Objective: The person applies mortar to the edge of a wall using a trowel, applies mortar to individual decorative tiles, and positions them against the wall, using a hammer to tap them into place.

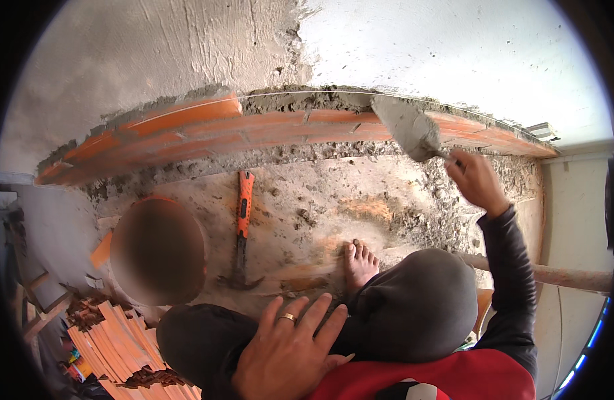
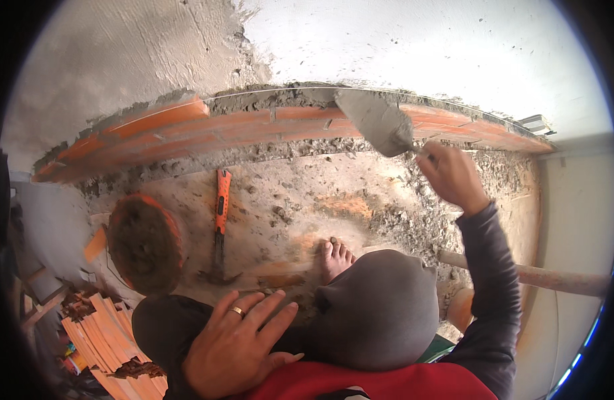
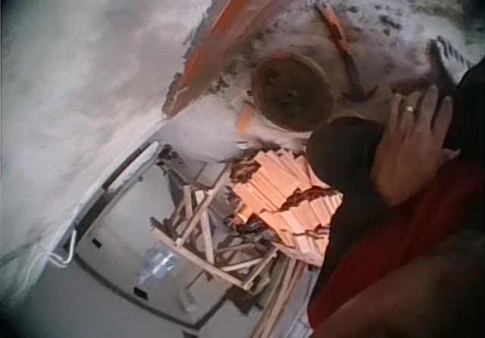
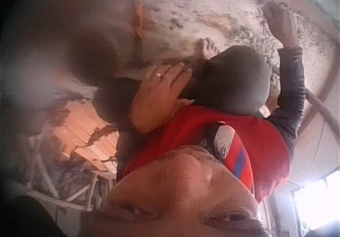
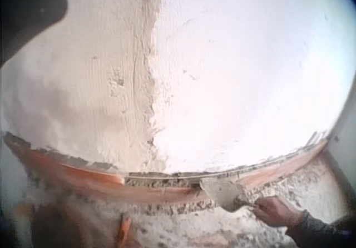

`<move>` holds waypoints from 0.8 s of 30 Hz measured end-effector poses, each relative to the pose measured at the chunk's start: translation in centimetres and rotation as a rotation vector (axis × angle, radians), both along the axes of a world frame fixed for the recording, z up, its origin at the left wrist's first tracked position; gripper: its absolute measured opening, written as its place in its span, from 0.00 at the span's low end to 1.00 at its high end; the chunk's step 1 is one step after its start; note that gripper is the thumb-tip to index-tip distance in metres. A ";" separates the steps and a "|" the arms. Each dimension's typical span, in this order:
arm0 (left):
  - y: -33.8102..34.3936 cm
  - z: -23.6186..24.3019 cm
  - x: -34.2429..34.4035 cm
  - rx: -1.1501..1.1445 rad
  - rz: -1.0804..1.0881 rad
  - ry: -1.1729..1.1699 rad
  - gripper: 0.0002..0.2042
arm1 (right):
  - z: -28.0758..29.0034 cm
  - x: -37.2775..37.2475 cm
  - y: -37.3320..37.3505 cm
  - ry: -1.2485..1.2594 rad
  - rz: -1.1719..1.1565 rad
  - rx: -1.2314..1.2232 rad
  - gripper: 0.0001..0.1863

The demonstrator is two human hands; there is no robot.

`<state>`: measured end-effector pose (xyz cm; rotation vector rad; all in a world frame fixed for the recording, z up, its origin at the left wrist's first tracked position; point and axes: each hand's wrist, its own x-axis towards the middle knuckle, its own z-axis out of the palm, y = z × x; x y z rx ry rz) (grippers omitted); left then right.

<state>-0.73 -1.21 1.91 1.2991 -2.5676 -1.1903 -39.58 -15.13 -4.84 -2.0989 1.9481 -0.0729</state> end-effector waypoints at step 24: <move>-1.6 -2.2 -1.2 0.069 -0.024 -0.082 0.33 | -12.5 3.8 6.0 -0.548 -0.397 -0.099 0.11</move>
